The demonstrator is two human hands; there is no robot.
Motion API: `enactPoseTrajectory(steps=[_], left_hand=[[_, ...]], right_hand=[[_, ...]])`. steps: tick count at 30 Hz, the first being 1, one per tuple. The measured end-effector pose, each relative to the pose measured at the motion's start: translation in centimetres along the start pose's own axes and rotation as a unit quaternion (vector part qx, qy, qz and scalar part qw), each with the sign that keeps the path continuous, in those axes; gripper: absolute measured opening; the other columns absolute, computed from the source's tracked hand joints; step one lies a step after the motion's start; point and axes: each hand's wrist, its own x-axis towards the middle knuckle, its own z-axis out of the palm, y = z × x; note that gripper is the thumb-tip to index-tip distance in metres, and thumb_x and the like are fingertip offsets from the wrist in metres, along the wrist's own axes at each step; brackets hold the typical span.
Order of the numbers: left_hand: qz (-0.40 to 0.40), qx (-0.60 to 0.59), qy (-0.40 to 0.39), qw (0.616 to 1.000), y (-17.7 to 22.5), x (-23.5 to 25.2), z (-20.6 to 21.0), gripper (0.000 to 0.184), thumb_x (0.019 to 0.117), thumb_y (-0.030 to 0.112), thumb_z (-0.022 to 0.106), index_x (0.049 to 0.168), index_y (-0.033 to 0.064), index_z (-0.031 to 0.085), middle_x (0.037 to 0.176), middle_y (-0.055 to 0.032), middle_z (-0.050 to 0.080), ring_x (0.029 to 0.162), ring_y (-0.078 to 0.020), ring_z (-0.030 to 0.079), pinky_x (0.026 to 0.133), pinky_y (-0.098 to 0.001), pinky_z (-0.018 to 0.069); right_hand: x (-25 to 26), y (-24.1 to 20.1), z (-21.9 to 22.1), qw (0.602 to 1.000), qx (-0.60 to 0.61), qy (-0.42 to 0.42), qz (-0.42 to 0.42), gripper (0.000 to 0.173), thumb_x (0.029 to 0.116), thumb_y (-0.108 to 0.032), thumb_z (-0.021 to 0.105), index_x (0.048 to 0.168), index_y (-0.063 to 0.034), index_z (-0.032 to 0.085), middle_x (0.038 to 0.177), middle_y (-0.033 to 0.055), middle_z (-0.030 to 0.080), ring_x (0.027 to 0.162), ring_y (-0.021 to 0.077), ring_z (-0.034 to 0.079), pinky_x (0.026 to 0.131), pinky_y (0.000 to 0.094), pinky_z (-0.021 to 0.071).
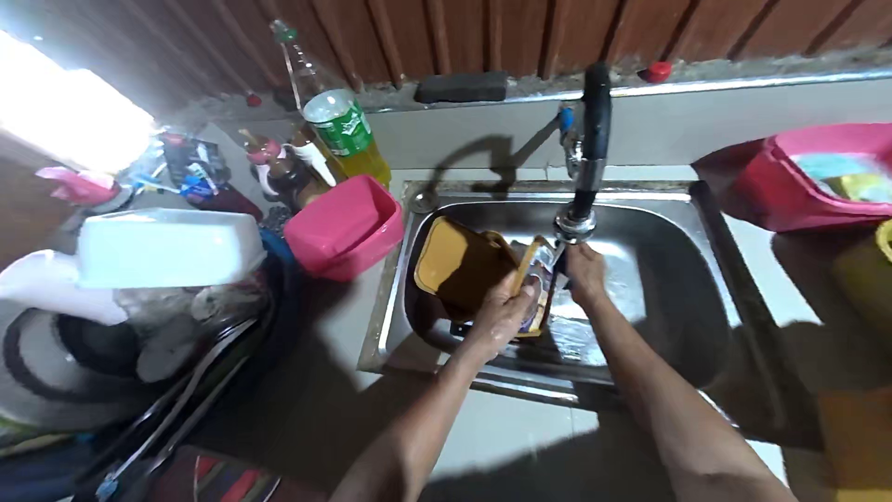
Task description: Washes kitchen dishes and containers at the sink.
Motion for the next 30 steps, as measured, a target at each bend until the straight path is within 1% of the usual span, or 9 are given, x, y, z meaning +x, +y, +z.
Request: enactPoseTrajectory(steps=[2, 4, 8, 12, 17, 22, 25, 27, 30], left_hand=[[0.025, 0.11, -0.034, 0.993, 1.0, -1.2, -1.7, 0.042, 0.1074, 0.018, 0.049, 0.146, 0.0011, 0.051, 0.131, -0.017, 0.064, 0.119, -0.0186, 0.063, 0.106, -0.0383, 0.0495], [0.05, 0.232, -0.084, 0.968, 2.9, -2.8, -3.1, 0.041, 0.1078, 0.016, 0.048, 0.146, 0.0044, 0.055, 0.135, -0.016, 0.064, 0.125, -0.022, 0.062, 0.11, -0.043, 0.046], [0.11, 0.346, -0.102, 0.926, 7.3, -6.2, -5.2, 0.031, 0.1028, 0.015, 0.057, 0.131, 0.0076, 0.069, 0.123, -0.0114, 0.071, 0.114, -0.0216, 0.067, 0.101, -0.0471, 0.0506], [0.216, 0.36, 0.028, 0.907, 11.2, -9.2, -10.1, 0.025, 0.0976, 0.016, 0.066, 0.122, 0.0142, 0.074, 0.108, 0.0025, 0.075, 0.093, -0.0037, 0.07, 0.084, -0.029, 0.0603], [0.346, 0.44, 0.247, 0.791, 16.7, -11.0, -16.9, 0.034, 0.0968, 0.016, 0.068, 0.13, 0.0084, 0.068, 0.121, -0.0025, 0.072, 0.106, -0.0015, 0.068, 0.096, -0.0223, 0.0557], [0.256, 0.533, 0.313, 0.743, 15.9, -8.5, -22.6, 0.033, 0.1008, 0.022, 0.061, 0.132, 0.0185, 0.068, 0.121, -0.0108, 0.072, 0.108, -0.024, 0.07, 0.096, -0.052, 0.0536], [0.208, 0.623, 0.284, 0.698, 11.8, -6.0, -24.0, 0.037, 0.1039, 0.023, 0.052, 0.139, 0.0249, 0.065, 0.124, -0.0153, 0.07, 0.122, -0.0435, 0.06, 0.109, -0.0739, 0.0258], [0.184, 0.676, 0.293, 0.65, 8.7, -5.2, -24.3, 0.045, 0.1041, 0.022, 0.043, 0.145, 0.0319, 0.058, 0.139, -0.005, 0.064, 0.138, -0.0459, 0.047, 0.108, -0.0842, 0.0087], [0.199, 0.687, 0.334, 0.613, 6.1, -5.4, -24.0, 0.057, 0.0993, 0.026, 0.046, 0.156, 0.0272, 0.045, 0.161, -0.0071, 0.042, 0.15, -0.0479, 0.028, 0.11, -0.0829, 0.0062]], right_hand=[[0.2, 0.6, -0.6, 0.996, 0.08, -0.005, 0.03, 0.026, 0.106, -0.021, 0.054, 0.113, 0.0002, 0.067, 0.083, 0.0071, 0.065, 0.065, 0.0125, 0.059, 0.061, 0.0338, 0.0527], [-0.3, 1.1, -1.0, 0.994, 0.095, -0.045, 0.038, 0.02, 0.1021, -0.007, 0.058, 0.117, 0.0031, 0.067, 0.091, 0.0088, 0.069, 0.07, 0.0117, 0.063, 0.065, 0.032, 0.0551], [-1.5, 1.7, -0.9, 0.995, 0.029, -0.099, 0.0, 0.006, 0.0957, -0.001, 0.065, 0.1, 0.0034, 0.066, 0.083, 0.0043, 0.068, 0.066, 0.0068, 0.062, 0.064, 0.0262, 0.0551], [-1.4, 2.5, -0.7, 0.996, -0.044, -0.082, -0.001, 0.026, 0.0985, -0.024, 0.068, 0.087, -0.0001, 0.064, 0.064, 0.0003, 0.057, 0.05, 0.0065, 0.05, 0.05, 0.0268, 0.0455], [-1.2, 2.1, -0.2, 0.998, -0.041, -0.025, 0.051, 0.04, 0.1054, -0.033, 0.057, 0.082, -0.0014, 0.065, 0.063, 0.0006, 0.056, 0.05, 0.0091, 0.05, 0.051, 0.0301, 0.0465], [-1.5, 1.9, -0.2, 0.998, -0.014, -0.011, 0.068, 0.047, 0.1073, -0.034, 0.053, 0.068, -0.0079, 0.057, 0.053, -0.0025, 0.052, 0.041, 0.0066, 0.044, 0.042, 0.0259, 0.0395], [-1.8, 2.0, -0.3, 0.996, 0.004, -0.018, 0.09, 0.046, 0.1081, -0.035, 0.052, 0.072, -0.0067, 0.059, 0.055, -0.0013, 0.053, 0.041, 0.0078, 0.044, 0.04, 0.0259, 0.0392], [-1.8, 2.1, -0.3, 0.995, 0.009, -0.026, 0.096, 0.046, 0.1092, -0.036, 0.049, 0.078, -0.0043, 0.062, 0.059, 0.0011, 0.057, 0.043, 0.0098, 0.049, 0.042, 0.0275, 0.0434], [-1.6, 2.1, -0.2, 0.996, 0.027, -0.047, 0.073, 0.039, 0.1081, -0.035, 0.052, 0.094, -0.001, 0.065, 0.071, 0.0046, 0.063, 0.056, 0.0121, 0.058, 0.053, 0.0305, 0.0516]])
